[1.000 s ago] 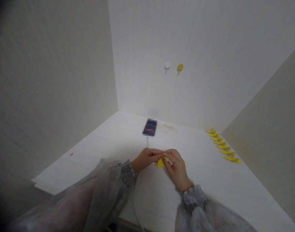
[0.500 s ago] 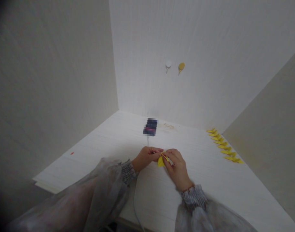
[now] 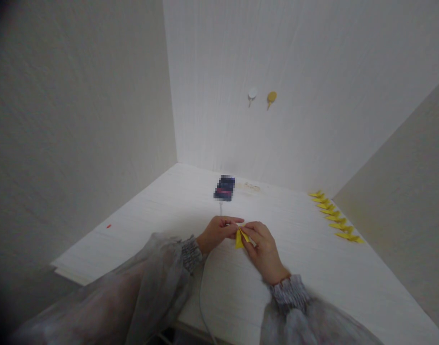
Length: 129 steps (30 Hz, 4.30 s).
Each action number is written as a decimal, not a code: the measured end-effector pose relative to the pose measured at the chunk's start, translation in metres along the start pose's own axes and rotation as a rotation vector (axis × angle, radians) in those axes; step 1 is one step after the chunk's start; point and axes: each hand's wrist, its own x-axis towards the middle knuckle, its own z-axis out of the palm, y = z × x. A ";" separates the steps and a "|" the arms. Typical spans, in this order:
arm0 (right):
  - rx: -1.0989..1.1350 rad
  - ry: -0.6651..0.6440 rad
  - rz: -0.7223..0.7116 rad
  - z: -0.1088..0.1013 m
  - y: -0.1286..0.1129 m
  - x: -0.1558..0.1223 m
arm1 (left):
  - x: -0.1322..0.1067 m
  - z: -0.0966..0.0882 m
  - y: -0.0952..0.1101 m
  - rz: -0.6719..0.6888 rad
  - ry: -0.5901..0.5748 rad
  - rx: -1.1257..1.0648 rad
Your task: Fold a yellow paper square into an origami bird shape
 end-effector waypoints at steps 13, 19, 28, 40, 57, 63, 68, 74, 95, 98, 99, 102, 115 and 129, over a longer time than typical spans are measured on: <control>-0.301 0.035 -0.116 -0.001 0.003 -0.003 | 0.001 0.000 -0.002 0.046 0.007 -0.121; -0.388 -0.047 -0.168 -0.001 0.000 0.001 | 0.001 0.000 -0.002 0.048 -0.043 -0.076; -0.424 -0.073 -0.187 -0.001 -0.004 0.002 | 0.002 0.000 -0.005 0.022 -0.004 -0.051; -0.489 -0.138 -0.163 0.003 -0.011 0.004 | 0.000 0.001 -0.002 0.014 0.020 -0.033; -0.026 0.037 0.100 -0.003 -0.002 0.001 | 0.000 0.003 0.010 -0.078 0.119 -0.270; 0.060 0.094 0.201 -0.002 0.000 0.003 | -0.002 0.003 0.012 -0.086 0.078 -0.299; 0.110 0.083 0.207 -0.003 -0.003 0.003 | 0.001 -0.001 0.004 -0.105 0.033 -0.186; 0.017 0.074 0.216 0.003 -0.005 0.002 | 0.007 -0.003 -0.008 -0.068 0.042 -0.105; -0.061 -0.068 0.476 0.001 -0.014 0.001 | 0.005 0.000 -0.005 -0.026 0.057 -0.075; 0.166 0.015 0.480 -0.004 -0.013 0.002 | 0.000 0.002 0.005 -0.037 0.057 -0.123; 0.243 0.035 0.474 -0.005 -0.012 0.003 | -0.001 0.002 0.008 -0.041 0.050 -0.131; 0.474 0.047 0.476 -0.005 -0.009 0.004 | -0.003 0.001 0.012 -0.039 -0.004 -0.149; 0.978 -0.033 0.662 0.000 -0.003 0.003 | -0.009 0.000 0.013 -0.053 -0.193 -0.100; 1.002 -0.043 0.668 -0.002 -0.003 0.001 | -0.005 -0.002 0.008 -0.061 -0.139 -0.097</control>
